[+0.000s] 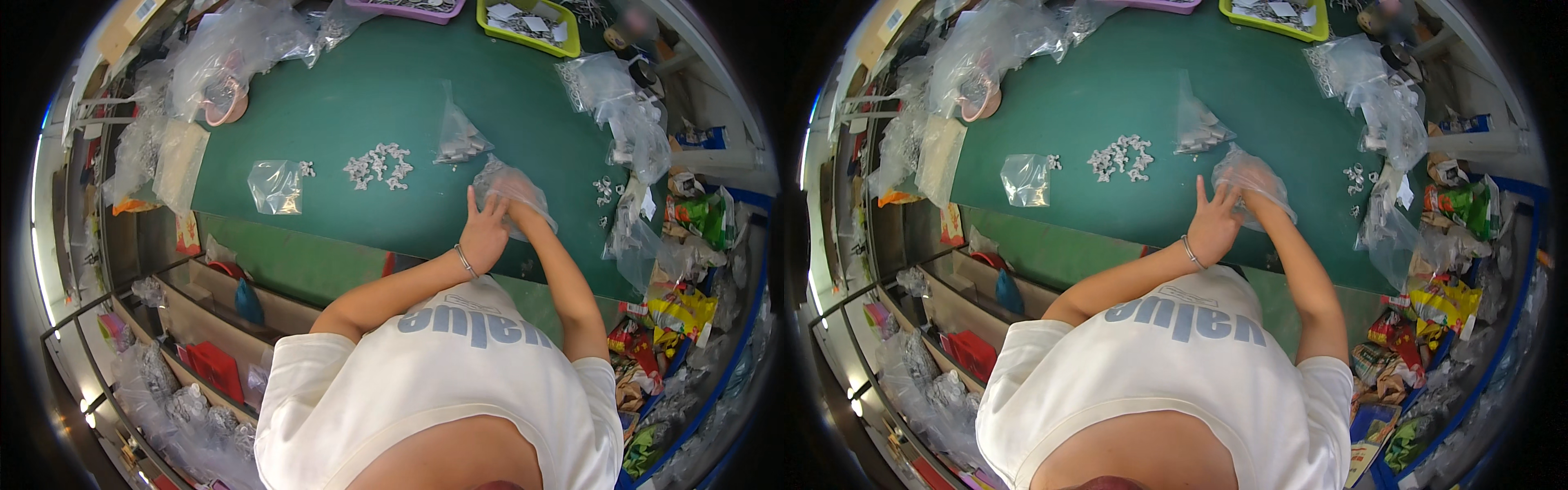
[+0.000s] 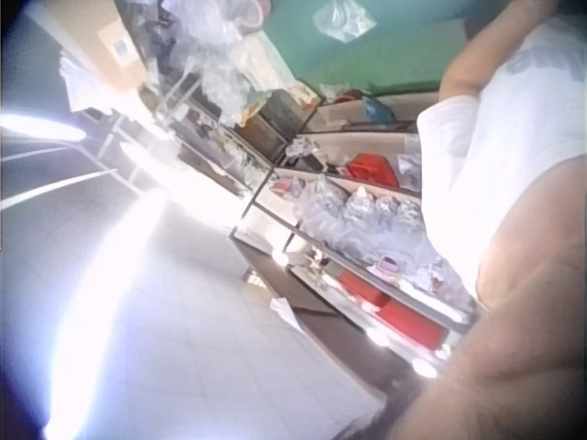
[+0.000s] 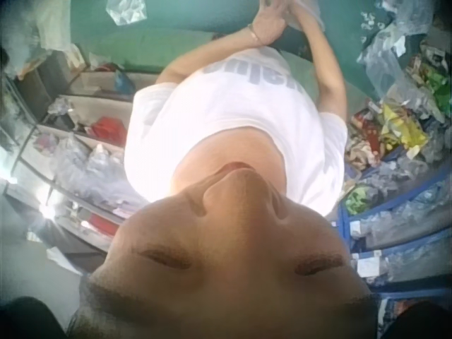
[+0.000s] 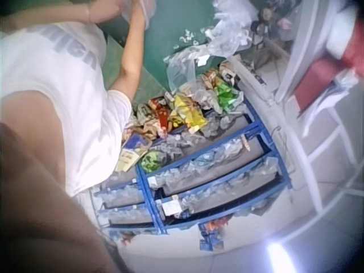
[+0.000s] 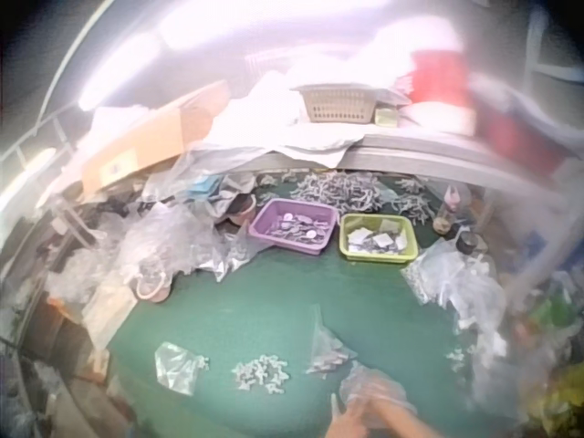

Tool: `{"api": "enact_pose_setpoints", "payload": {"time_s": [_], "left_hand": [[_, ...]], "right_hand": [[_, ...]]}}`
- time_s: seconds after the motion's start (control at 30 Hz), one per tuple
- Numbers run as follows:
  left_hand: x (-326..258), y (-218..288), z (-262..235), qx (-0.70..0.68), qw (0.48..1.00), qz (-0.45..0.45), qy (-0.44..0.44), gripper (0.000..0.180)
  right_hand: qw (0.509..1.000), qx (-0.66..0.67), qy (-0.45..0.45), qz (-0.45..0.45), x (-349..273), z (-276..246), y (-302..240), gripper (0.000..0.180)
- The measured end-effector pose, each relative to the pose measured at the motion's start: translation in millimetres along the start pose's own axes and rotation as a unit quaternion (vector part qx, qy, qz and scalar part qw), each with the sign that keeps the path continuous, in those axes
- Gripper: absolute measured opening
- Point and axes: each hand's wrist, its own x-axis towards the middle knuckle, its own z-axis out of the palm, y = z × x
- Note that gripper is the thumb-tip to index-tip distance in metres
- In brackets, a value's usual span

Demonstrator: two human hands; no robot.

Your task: The person sorts small metal parts by hand on a green table, places them into plastic bags, and carries the filled bags to a storage rack where they are placed on shelves near other packaged items.

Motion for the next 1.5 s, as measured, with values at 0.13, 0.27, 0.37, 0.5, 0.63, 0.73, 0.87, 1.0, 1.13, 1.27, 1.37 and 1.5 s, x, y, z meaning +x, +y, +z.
{"api": "enact_pose_setpoints", "payload": {"time_s": [0.13,0.27,0.37,0.5,0.63,0.73,0.87,1.0,1.13,1.27,1.37,1.5], "left_hand": [[-5,1,-4,-0.053,0.998,-0.001,0.021,0.014],[-8,2,-6,-0.108,0.992,-0.004,0.066,0.026],[-5,2,-19,-0.168,0.98,-0.008,0.102,0.027],[-2,3,-41,-0.28,0.942,-0.075,0.168,0.028],[5,5,-81,-0.406,0.892,-0.08,0.183,0.035],[9,7,-104,-0.473,0.863,-0.097,0.149,0.035],[9,11,-119,-0.509,0.848,-0.091,0.117,0.026],[10,14,-127,-0.533,0.836,-0.092,0.095,0.023],[9,14,-120,-0.522,0.842,-0.095,0.098,0.022],[9,2,-88,-0.487,0.851,-0.171,0.101,0.023],[-7,-21,-53,-0.469,0.841,-0.242,0.121,0.025],[-49,-62,-21,-0.447,0.825,-0.326,0.118,0.024]], "right_hand": [[0.993,0.093,-0.037,0.068,-16,-12,-7,0.017],[0.981,0.154,-0.006,0.118,-35,-63,-20,0.017],[0.981,0.143,0.11,0.066,-53,-67,-17,0.016],[0.941,0.287,0.122,0.127,-77,-128,-34,0.015],[0.732,0.659,0.021,0.169,-103,-175,-42,0.017],[0.623,0.768,0.04,0.145,-113,-193,-53,0.017],[0.589,0.797,0.037,0.127,-123,-207,-58,0.018],[0.568,0.813,0.047,0.12,-127,-213,-63,0.018],[0.577,0.804,0.084,0.118,-129,-205,-64,0.019],[0.85,0.446,0.239,0.146,-122,-174,-56,0.017],[0.933,0.154,0.289,0.151,-113,-152,-53,0.014],[0.909,0.287,0.255,0.162,-105,-147,-71,0.016]]}}
